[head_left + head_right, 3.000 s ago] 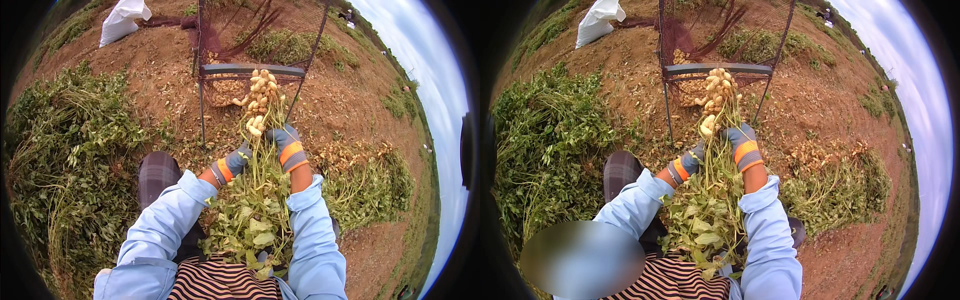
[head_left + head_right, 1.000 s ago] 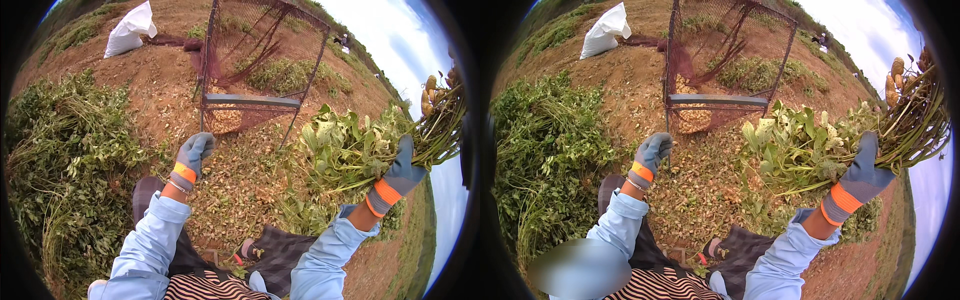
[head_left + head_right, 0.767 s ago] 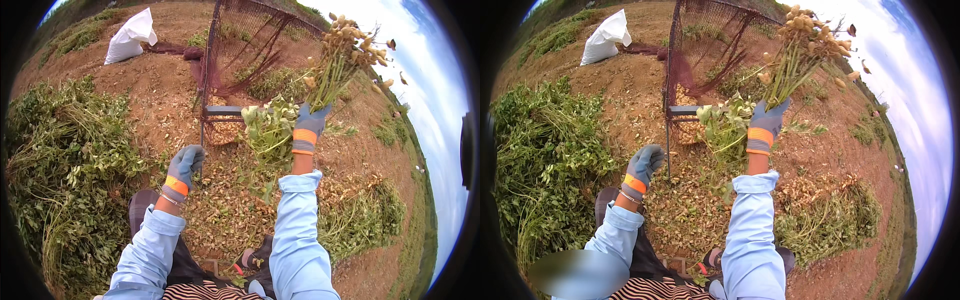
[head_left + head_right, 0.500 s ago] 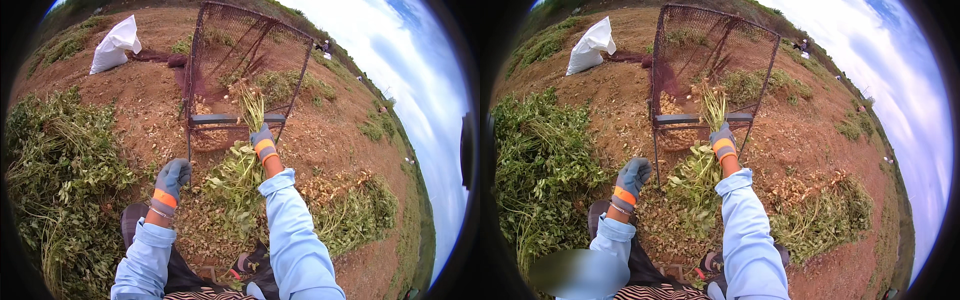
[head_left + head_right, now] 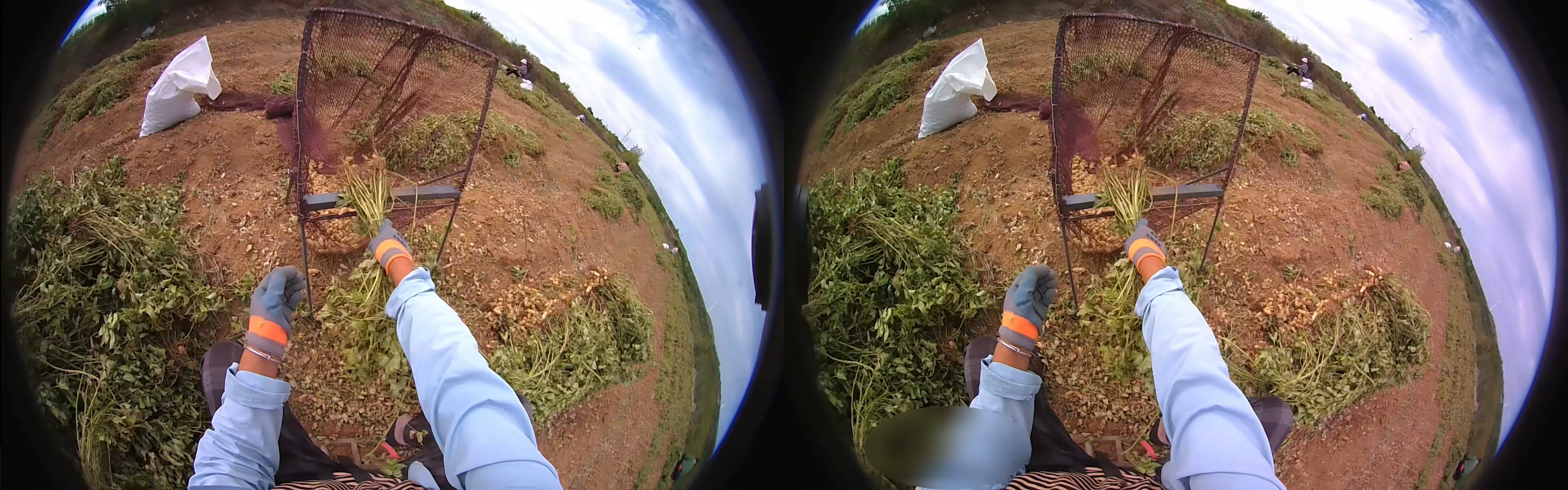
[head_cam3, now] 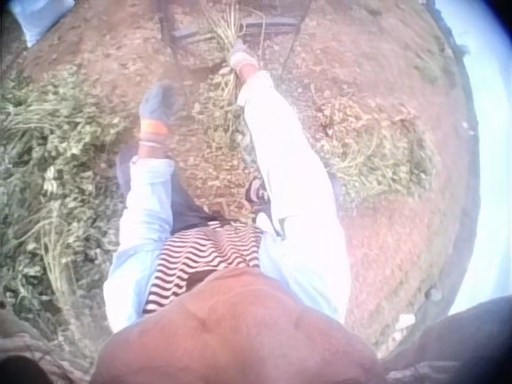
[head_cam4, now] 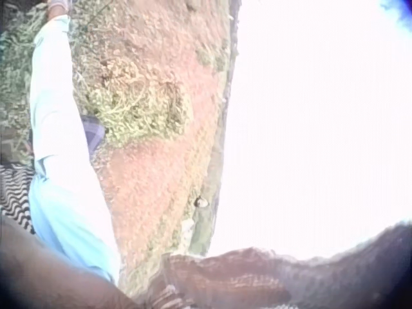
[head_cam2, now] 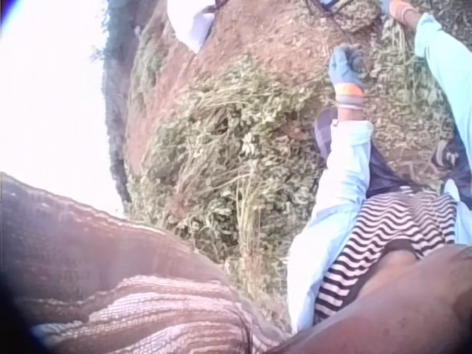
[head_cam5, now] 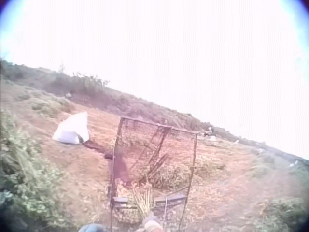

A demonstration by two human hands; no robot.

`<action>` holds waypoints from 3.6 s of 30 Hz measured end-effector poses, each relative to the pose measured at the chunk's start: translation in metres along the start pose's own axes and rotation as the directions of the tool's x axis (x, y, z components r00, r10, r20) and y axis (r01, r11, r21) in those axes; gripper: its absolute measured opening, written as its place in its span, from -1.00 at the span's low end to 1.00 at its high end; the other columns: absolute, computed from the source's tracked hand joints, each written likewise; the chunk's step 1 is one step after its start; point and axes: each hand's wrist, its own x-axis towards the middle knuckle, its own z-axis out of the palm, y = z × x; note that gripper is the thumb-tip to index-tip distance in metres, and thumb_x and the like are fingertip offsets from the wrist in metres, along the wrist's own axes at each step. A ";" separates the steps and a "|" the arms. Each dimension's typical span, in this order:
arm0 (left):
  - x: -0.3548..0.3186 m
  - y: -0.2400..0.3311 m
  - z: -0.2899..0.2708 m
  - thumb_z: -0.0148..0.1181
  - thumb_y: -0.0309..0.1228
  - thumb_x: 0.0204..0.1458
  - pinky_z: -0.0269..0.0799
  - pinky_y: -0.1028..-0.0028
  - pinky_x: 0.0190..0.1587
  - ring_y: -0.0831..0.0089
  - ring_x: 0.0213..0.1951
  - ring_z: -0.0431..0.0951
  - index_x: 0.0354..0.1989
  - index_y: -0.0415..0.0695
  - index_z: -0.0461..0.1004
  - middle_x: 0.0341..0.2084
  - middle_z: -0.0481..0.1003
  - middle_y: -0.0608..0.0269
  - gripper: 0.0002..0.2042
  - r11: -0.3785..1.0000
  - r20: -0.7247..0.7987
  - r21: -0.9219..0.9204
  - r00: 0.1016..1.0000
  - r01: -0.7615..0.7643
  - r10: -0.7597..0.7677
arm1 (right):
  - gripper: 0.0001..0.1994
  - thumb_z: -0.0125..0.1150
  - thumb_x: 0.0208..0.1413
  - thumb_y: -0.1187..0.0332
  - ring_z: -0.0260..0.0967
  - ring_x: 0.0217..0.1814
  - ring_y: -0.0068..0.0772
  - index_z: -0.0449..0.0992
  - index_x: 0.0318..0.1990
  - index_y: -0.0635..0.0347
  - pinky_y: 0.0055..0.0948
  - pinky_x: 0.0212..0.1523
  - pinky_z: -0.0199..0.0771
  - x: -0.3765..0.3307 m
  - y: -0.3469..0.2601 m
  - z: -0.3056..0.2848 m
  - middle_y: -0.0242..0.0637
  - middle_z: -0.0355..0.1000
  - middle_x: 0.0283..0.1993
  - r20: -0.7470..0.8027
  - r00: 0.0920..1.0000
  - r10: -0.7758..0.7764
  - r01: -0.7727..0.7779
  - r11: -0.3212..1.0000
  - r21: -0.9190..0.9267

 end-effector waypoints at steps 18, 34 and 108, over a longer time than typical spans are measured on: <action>0.001 -0.002 -0.002 0.11 -0.29 -0.03 0.38 0.64 -0.42 0.58 -0.44 0.45 -0.32 -0.18 0.42 -0.46 0.47 0.30 -0.79 0.997 -0.017 -0.055 0.998 0.058 -0.059 | -0.41 0.15 -0.10 0.31 0.31 -0.08 0.01 0.12 0.13 0.19 -0.13 -0.20 0.36 0.008 0.014 0.008 -0.04 0.30 0.00 0.047 0.993 -0.107 0.086 0.944 0.318; -0.003 -0.022 0.007 0.11 -0.23 -0.01 0.39 0.59 -0.25 0.53 -0.28 0.44 -0.15 -0.23 0.35 -0.28 0.43 0.24 -0.65 0.991 0.173 0.117 0.981 0.067 -0.086 | -0.35 -0.38 0.16 0.00 0.24 -0.02 -0.03 0.06 0.03 0.61 -0.21 -0.05 0.32 -0.116 0.137 0.005 0.19 0.17 0.03 0.307 0.732 -0.608 -0.434 -0.069 0.898; 0.035 -0.047 0.075 0.08 -0.35 -0.03 0.31 0.59 -0.34 0.61 -0.44 0.36 -0.30 -0.18 0.42 -0.53 0.42 0.33 -0.81 0.346 0.366 0.853 0.920 -0.392 0.139 | -0.42 0.00 -0.10 0.47 0.13 -0.63 -0.41 0.04 0.16 0.34 -0.37 -0.52 0.19 -0.248 0.188 0.061 -0.30 0.24 -0.59 0.025 0.782 -0.623 -0.456 -0.544 0.705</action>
